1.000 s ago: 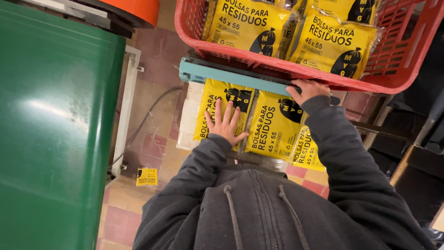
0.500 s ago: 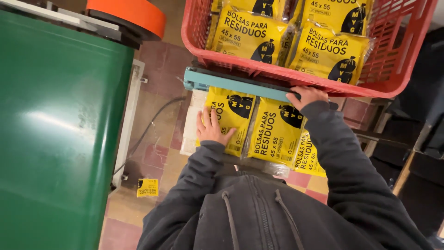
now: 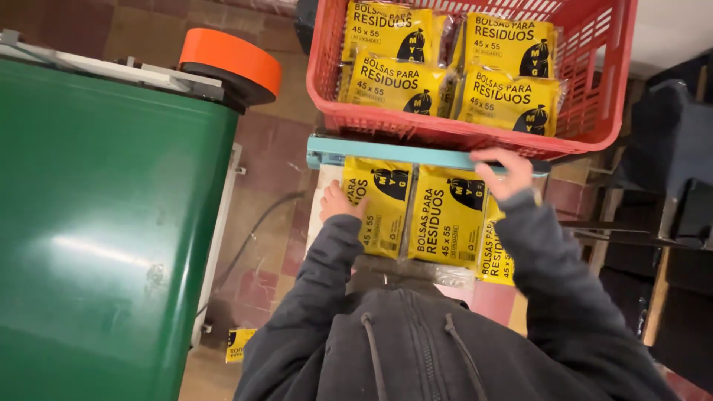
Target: Folding black plastic garbage bags and inserting them into yellow printed retail packaging sleeves.
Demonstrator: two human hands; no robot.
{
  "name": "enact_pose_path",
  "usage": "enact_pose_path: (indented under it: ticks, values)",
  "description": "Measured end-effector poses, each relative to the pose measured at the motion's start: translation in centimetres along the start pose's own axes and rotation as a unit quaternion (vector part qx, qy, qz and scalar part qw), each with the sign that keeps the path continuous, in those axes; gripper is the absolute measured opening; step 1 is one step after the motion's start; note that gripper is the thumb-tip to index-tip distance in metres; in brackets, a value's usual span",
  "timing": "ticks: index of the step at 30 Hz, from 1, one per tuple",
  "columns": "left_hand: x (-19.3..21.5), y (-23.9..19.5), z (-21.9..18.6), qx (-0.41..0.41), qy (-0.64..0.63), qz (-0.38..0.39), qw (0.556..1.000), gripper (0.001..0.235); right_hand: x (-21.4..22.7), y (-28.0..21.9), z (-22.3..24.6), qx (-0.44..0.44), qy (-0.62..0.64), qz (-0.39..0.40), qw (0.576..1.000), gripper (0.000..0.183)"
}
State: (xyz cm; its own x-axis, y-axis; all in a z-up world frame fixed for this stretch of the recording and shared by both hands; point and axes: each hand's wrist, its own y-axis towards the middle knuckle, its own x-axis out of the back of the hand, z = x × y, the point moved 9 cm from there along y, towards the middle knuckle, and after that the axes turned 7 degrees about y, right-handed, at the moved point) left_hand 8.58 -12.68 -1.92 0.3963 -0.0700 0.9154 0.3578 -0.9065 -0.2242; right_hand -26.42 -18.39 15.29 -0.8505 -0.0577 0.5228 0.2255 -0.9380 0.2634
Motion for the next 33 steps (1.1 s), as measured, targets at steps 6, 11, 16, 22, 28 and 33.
enact_pose_path:
  ticks: [6, 11, 16, 22, 28, 33]
  values:
    - [-7.2, 2.4, 2.8, -0.008, -0.143, 0.066, 0.987, 0.043, -2.2, -12.4, -10.2, -0.140, -0.034, -0.171, 0.975, 0.030]
    - [-7.6, 0.7, 1.8, -0.090, -0.179, 0.012, 0.980, 0.027, -4.4, -17.0, -19.5, -0.315, -0.055, -0.188, 0.929, 0.064]
    - [-12.2, 0.5, 5.4, -0.007, -0.273, 0.059, 0.960, 0.025, -6.6, -17.7, -17.1, -0.301, 0.276, -0.051, 0.911, 0.034]
    - [-7.8, -1.5, 0.8, -0.022, -0.490, 0.151, 0.858, 0.056, -17.0, -18.5, -18.2, -0.360, 0.285, -0.033, 0.888, 0.030]
    - [-2.5, -3.7, 0.7, -0.076, -0.431, 0.131, 0.889, 0.060, -12.9, -9.4, 0.1, -0.169, -0.236, 0.059, 0.955, 0.100]
    - [11.4, -6.8, -5.2, -0.270, -0.385, 0.136, 0.872, 0.053, -9.6, -0.4, 11.8, 0.033, -0.152, 0.154, 0.976, 0.105]
